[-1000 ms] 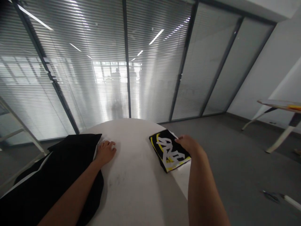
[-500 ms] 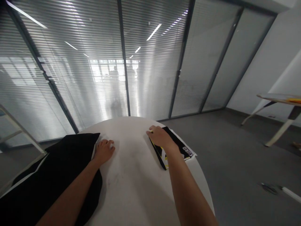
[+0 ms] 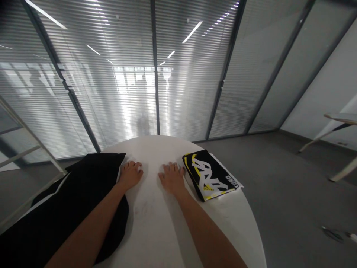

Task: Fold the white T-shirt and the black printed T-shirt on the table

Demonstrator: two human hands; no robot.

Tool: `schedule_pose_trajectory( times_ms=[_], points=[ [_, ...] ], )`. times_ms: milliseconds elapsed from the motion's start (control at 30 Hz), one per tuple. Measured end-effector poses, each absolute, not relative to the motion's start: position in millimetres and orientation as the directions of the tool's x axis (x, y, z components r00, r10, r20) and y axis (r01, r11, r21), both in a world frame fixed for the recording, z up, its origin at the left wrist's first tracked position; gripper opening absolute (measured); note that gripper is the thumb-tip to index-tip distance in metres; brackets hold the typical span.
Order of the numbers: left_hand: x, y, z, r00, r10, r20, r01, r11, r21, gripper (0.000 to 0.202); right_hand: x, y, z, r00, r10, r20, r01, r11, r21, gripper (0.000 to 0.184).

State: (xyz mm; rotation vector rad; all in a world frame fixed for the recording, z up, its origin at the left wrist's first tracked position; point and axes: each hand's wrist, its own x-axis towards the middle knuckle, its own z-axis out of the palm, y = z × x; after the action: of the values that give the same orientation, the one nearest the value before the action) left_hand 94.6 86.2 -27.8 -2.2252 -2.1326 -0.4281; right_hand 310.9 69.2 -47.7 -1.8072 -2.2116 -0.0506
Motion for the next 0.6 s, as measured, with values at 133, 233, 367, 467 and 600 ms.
schedule_pose_trajectory(
  times_ms=[133,233,367,467,600],
  points=[
    [92.1,85.3,-13.5,0.084,0.983,0.166,0.961,-0.124,0.248,0.033,310.5,72.8,-45.3,-0.146,0.957,0.252,0.971,0.187,-0.148,0.05],
    [87.2,81.4,9.9,0.063,0.986,0.155,0.941,-0.111,0.319,0.032,310.3,75.3,-47.6,-0.14,0.958,0.25,0.97,0.183,-0.16,0.05],
    [62.3,63.6,42.7,-0.011,0.993,0.119,0.94,-0.031,0.341,0.032,312.7,75.7,-47.9,-0.142,0.952,0.271,0.957,0.201,-0.207,0.048],
    [22.0,36.2,54.7,-0.147,0.985,0.092,0.952,0.115,0.283,0.036,316.5,72.2,-42.3,-0.14,0.944,0.299,0.936,0.225,-0.272,0.039],
    [-45.8,-6.3,47.4,-0.448,0.892,0.057,0.89,0.439,0.119,0.053,320.7,65.5,-33.3,-0.174,0.931,0.32,0.9,0.282,-0.332,0.033]
  ],
)
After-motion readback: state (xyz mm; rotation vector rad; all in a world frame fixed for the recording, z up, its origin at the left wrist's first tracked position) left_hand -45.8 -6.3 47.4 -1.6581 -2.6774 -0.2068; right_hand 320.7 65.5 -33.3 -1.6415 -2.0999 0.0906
